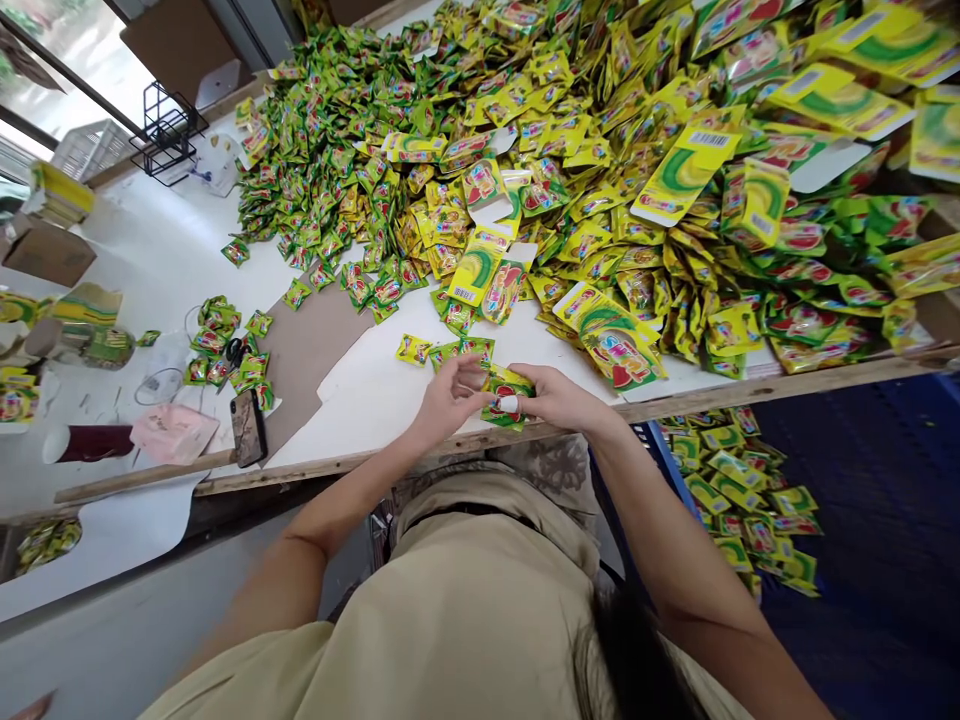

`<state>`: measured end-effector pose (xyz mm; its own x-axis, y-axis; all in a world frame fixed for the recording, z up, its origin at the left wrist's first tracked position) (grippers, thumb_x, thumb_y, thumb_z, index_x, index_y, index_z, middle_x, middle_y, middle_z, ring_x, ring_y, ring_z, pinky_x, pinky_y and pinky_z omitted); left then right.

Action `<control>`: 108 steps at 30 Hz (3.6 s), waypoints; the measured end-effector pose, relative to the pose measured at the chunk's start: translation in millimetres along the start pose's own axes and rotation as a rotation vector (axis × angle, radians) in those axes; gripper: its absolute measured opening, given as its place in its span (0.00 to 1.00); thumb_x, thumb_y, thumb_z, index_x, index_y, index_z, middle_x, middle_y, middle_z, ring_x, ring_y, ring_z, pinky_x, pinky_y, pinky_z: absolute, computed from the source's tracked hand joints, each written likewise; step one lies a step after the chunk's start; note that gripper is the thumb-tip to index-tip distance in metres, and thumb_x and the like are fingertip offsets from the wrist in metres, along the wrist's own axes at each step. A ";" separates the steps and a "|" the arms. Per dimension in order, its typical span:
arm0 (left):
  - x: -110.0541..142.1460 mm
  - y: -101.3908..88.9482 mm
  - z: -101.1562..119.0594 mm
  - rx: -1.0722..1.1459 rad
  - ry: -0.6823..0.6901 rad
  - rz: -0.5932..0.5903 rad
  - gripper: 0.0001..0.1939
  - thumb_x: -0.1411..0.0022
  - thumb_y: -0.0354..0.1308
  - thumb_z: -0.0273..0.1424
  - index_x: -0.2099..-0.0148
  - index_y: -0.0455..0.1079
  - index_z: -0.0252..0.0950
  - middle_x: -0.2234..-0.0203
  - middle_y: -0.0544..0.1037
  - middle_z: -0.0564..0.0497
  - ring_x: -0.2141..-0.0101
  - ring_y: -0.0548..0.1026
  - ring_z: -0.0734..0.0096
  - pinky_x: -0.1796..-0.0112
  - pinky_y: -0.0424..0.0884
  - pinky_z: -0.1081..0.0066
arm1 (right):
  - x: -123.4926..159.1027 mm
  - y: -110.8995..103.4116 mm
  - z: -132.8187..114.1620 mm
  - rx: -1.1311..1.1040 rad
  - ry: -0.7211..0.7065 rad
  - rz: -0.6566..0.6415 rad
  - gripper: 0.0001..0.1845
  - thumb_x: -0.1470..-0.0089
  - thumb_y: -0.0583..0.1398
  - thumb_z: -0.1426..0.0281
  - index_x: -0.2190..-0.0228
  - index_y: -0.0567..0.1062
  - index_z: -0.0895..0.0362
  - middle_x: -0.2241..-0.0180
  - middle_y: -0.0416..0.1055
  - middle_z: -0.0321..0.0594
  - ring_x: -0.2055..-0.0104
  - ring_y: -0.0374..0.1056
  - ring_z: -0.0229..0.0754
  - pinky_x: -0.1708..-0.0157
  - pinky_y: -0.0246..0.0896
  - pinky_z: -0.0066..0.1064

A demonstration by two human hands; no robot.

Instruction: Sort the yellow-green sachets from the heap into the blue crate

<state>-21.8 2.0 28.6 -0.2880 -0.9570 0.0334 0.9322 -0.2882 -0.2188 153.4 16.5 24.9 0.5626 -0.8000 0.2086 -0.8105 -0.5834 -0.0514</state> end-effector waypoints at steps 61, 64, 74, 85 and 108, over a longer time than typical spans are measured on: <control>-17.5 9.6 11.6 0.646 -0.472 -0.191 0.25 0.56 0.69 0.37 0.56 0.71 0.31 0.69 0.79 0.46 0.72 0.78 0.62 0.74 0.76 0.67 | -9.6 -39.6 -37.4 0.528 -0.272 1.004 0.21 0.51 0.58 0.49 0.76 0.62 0.53 0.82 0.59 0.31 0.79 0.55 0.37 0.77 0.53 0.30; -16.0 12.3 12.6 0.705 -0.466 -0.167 0.25 0.55 0.68 0.38 0.56 0.70 0.31 0.70 0.79 0.46 0.74 0.79 0.62 0.75 0.76 0.66 | -7.2 -34.4 -39.2 0.633 -0.258 1.018 0.21 0.52 0.59 0.48 0.75 0.64 0.53 0.81 0.60 0.33 0.77 0.57 0.39 0.75 0.54 0.31; -11.4 12.5 9.9 0.707 -0.434 -0.084 0.25 0.57 0.68 0.40 0.59 0.71 0.30 0.71 0.79 0.46 0.75 0.78 0.63 0.74 0.77 0.65 | 0.0 -33.7 -41.5 0.811 -0.199 0.724 0.19 0.50 0.57 0.54 0.79 0.62 0.54 0.83 0.60 0.33 0.79 0.55 0.37 0.76 0.45 0.29; -6.2 11.9 11.8 0.343 -0.238 -0.165 0.23 0.51 0.65 0.43 0.59 0.73 0.31 0.67 0.78 0.48 0.67 0.74 0.67 0.64 0.70 0.70 | 0.0 -22.6 -42.7 1.034 0.115 0.688 0.25 0.43 0.50 0.53 0.79 0.72 0.57 0.81 0.69 0.43 0.77 0.62 0.43 0.76 0.39 0.31; -16.8 23.5 -10.9 -0.011 -0.107 -0.246 0.25 0.39 0.49 0.49 0.53 0.67 0.32 0.58 0.73 0.45 0.57 0.69 0.63 0.54 0.66 0.66 | -21.0 -31.5 -43.0 0.728 -0.262 0.217 0.14 0.54 0.51 0.81 0.66 0.72 0.58 0.64 0.71 0.45 0.60 0.66 0.45 0.60 0.58 0.32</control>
<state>2.6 11.7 12.2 -0.4805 -0.8563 0.1893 0.8343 -0.5129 -0.2022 160.2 57.7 64.0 0.4976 -0.8603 -0.1104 -0.6472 -0.2836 -0.7076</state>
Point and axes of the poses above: each hand's wrist, its own x-axis away from the middle knuckle, its own y-axis out of the palm, z = x × y, the point moved 3 cm from there along -x, towards the middle knuckle
